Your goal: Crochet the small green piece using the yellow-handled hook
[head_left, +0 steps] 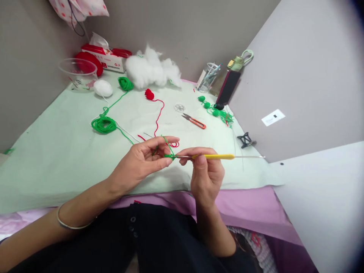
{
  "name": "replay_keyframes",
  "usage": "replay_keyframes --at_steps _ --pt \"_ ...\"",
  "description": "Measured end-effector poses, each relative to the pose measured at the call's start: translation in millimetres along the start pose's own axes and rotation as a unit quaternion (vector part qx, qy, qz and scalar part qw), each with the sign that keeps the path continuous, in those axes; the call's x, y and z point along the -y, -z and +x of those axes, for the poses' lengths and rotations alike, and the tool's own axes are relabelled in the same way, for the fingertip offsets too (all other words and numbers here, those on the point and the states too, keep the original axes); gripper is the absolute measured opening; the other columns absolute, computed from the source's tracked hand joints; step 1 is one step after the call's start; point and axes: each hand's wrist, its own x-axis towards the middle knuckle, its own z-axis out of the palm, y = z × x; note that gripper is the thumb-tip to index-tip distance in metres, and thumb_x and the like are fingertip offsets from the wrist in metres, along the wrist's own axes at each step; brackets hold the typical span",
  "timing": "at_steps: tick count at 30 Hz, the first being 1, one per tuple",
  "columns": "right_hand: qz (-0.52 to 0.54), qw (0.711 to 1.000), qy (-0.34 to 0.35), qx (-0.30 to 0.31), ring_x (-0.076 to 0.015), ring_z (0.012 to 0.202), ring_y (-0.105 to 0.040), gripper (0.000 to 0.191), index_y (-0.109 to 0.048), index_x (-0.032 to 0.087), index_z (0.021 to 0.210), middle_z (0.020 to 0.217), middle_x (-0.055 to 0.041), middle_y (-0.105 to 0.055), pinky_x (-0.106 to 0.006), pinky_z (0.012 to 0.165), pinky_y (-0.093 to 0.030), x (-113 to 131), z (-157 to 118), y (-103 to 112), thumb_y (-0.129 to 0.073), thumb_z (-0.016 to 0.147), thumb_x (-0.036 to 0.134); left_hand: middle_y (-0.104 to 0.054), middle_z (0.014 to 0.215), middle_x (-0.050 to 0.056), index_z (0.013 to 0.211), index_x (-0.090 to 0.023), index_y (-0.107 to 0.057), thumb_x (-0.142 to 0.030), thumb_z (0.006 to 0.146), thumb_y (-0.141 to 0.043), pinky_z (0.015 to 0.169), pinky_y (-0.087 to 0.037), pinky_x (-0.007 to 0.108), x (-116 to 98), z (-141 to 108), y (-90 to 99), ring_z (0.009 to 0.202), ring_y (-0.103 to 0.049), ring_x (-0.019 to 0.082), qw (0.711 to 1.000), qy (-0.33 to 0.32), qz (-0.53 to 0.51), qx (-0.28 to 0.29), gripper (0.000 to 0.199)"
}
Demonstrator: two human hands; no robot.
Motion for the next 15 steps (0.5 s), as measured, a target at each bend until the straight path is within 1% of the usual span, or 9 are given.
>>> replay_keyframes --at_steps 4,6,7,9,11,13,14,15 --pt "-0.068 0.996 0.051 0.028 -0.0133 0.078 -0.07 0.022 -0.073 0.025 0.107 0.096 -0.0019 -0.077 -0.03 0.072 -0.06 2.2 1.4 2.0 -0.052 0.106 0.02 -0.063 0.089 -0.001 0.128 -0.025 -0.077 -0.021 0.087 -0.079 0.085 -0.051 0.026 -2.8 -1.1 -3.9 0.088 -0.062 0.013 0.997 -0.033 0.073 -0.022 0.041" --pt "-0.11 0.988 0.099 0.048 -0.0152 0.084 -0.072 0.024 -0.071 0.025 0.113 0.099 -0.0034 -0.077 -0.033 0.075 -0.062 2.5 0.6 2.9 -0.05 0.106 0.016 -0.066 0.091 0.0 0.126 -0.023 -0.077 -0.02 0.087 -0.077 0.086 -0.052 0.027 -2.8 -2.0 -6.2 0.09 -0.063 0.015 0.991 -0.062 0.11 -0.043 0.039" --pt "-0.14 0.98 0.131 0.059 -0.0166 0.088 -0.073 0.025 -0.07 0.025 0.116 0.1 -0.0047 -0.078 -0.034 0.077 -0.062 1.6 -0.4 2.9 -0.05 0.105 0.015 -0.067 0.093 0.001 0.123 -0.022 -0.077 -0.019 0.087 -0.077 0.087 -0.053 0.027 -2.5 -2.5 -7.6 0.09 -0.063 0.015 0.987 -0.079 0.125 -0.057 0.037" --pt "-0.214 0.953 0.204 0.071 -0.0192 0.094 -0.074 0.027 -0.069 0.023 0.122 0.104 -0.0077 -0.078 -0.036 0.079 -0.064 -2.7 -3.8 1.6 -0.054 0.103 0.012 -0.067 0.094 0.001 0.122 -0.021 -0.077 -0.017 0.085 -0.078 0.088 -0.054 0.028 -1.6 -3.9 -10.5 0.089 -0.063 0.015 0.982 -0.101 0.138 -0.084 0.037" --pt "-0.292 0.917 0.263 0.064 -0.0208 0.097 -0.074 0.032 -0.069 0.023 0.127 0.109 -0.0096 -0.078 -0.037 0.079 -0.065 -9.4 -8.5 -0.8 -0.059 0.099 0.01 -0.066 0.092 0.0 0.125 -0.021 -0.075 -0.017 0.083 -0.08 0.087 -0.055 0.027 -0.4 -5.3 -13.0 0.087 -0.063 0.015 0.984 -0.092 0.115 -0.096 0.043" --pt "-0.349 0.887 0.299 0.042 -0.0214 0.101 -0.074 0.039 -0.07 0.026 0.13 0.112 -0.0093 -0.076 -0.036 0.08 -0.066 -15.9 -12.8 -3.1 -0.063 0.096 0.008 -0.066 0.089 -0.001 0.13 -0.023 -0.074 -0.018 0.082 -0.083 0.084 -0.055 0.026 0.9 -5.7 -14.2 0.085 -0.063 0.014 0.994 -0.055 0.045 -0.079 0.049" --pt "-0.362 0.879 0.308 0.032 -0.0216 0.103 -0.073 0.041 -0.071 0.028 0.131 0.113 -0.009 -0.075 -0.036 0.081 -0.066 -18.0 -14.2 -3.8 -0.064 0.096 0.007 -0.065 0.088 -0.001 0.13 -0.023 -0.074 -0.019 0.082 -0.084 0.081 -0.055 0.025 1.5 -5.3 -14.0 0.082 -0.063 0.013 0.998 -0.028 -0.006 -0.06 0.049" --pt "-0.362 0.879 0.311 0.024 -0.0216 0.104 -0.073 0.041 -0.071 0.029 0.13 0.113 -0.0086 -0.074 -0.036 0.081 -0.066 -19.0 -14.8 -4.2 -0.065 0.096 0.007 -0.066 0.088 -0.001 0.128 -0.023 -0.075 -0.021 0.083 -0.084 0.075 -0.054 0.023 1.9 -4.5 -13.2 0.077 -0.061 0.012 0.998 0.005 -0.06 -0.037 0.047"
